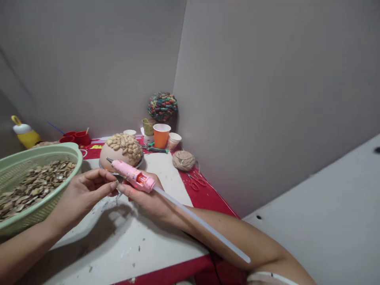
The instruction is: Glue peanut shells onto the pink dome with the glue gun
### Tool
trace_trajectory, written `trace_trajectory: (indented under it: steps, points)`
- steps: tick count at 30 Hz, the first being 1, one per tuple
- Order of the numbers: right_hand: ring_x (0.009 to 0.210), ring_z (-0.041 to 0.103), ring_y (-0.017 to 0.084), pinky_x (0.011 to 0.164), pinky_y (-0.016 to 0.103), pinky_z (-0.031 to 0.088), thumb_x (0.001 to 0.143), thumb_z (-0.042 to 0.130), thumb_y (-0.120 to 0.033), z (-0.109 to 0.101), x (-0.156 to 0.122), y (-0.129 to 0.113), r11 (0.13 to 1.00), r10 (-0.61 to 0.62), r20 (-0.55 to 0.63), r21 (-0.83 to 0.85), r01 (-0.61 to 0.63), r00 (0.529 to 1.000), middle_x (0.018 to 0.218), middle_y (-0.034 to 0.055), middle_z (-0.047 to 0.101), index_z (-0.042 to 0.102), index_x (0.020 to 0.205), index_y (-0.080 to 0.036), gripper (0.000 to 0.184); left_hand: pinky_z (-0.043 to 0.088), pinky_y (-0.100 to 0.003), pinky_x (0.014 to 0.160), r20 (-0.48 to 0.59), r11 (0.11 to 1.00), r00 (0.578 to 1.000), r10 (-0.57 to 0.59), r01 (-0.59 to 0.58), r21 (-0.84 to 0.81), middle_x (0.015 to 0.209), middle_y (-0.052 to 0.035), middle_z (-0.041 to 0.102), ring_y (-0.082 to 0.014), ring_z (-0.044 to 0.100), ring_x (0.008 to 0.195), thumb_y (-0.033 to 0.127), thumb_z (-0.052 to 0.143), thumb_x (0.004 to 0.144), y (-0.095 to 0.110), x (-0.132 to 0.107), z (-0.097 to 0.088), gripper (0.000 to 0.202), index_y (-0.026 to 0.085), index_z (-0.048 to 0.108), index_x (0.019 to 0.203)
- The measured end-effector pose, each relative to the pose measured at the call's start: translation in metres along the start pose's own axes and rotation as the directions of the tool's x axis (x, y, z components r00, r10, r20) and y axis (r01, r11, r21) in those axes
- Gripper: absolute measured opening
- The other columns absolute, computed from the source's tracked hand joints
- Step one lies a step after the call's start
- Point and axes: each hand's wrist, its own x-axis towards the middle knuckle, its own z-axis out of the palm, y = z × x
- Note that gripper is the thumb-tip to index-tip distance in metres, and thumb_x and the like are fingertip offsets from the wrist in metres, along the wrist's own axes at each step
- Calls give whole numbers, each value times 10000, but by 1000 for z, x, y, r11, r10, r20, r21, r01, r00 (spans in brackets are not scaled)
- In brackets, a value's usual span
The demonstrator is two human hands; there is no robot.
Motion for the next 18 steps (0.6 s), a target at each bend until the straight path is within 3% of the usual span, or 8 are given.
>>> trace_trajectory:
  steps: [5, 12, 18]
  points:
    - [593, 440, 93, 564, 244, 389, 883, 675, -326, 2, -12, 11, 1000, 24, -62, -14, -25, 998, 645, -38, 507, 609, 774, -176, 197, 498, -236, 610, 42, 999, 999, 2, 0, -37, 694, -14, 705, -146, 622, 638, 343, 850, 690, -9, -1, 7, 189, 205, 731, 741]
    - [574, 417, 92, 550, 243, 389, 858, 685, -296, 0, -21, 16, 999, 42, -65, 20, -40, 997, 619, -44, 490, 597, 731, -182, 191, 520, -240, 662, 185, 982, 977, -110, 135, -132, 710, -34, 711, -147, 630, 674, 357, 843, 731, -24, 1, -2, 181, 193, 779, 770]
    - [727, 568, 136, 667, 268, 498, 851, 711, -342, -4, -25, 26, 999, 24, -21, 36, -23, 1000, 792, 17, 634, 675, 893, -149, 201, 552, -251, 736, 154, 958, 973, -173, 202, -205, 823, -43, 741, -150, 655, 742, 299, 905, 656, -33, 3, 0, 244, 200, 785, 844]
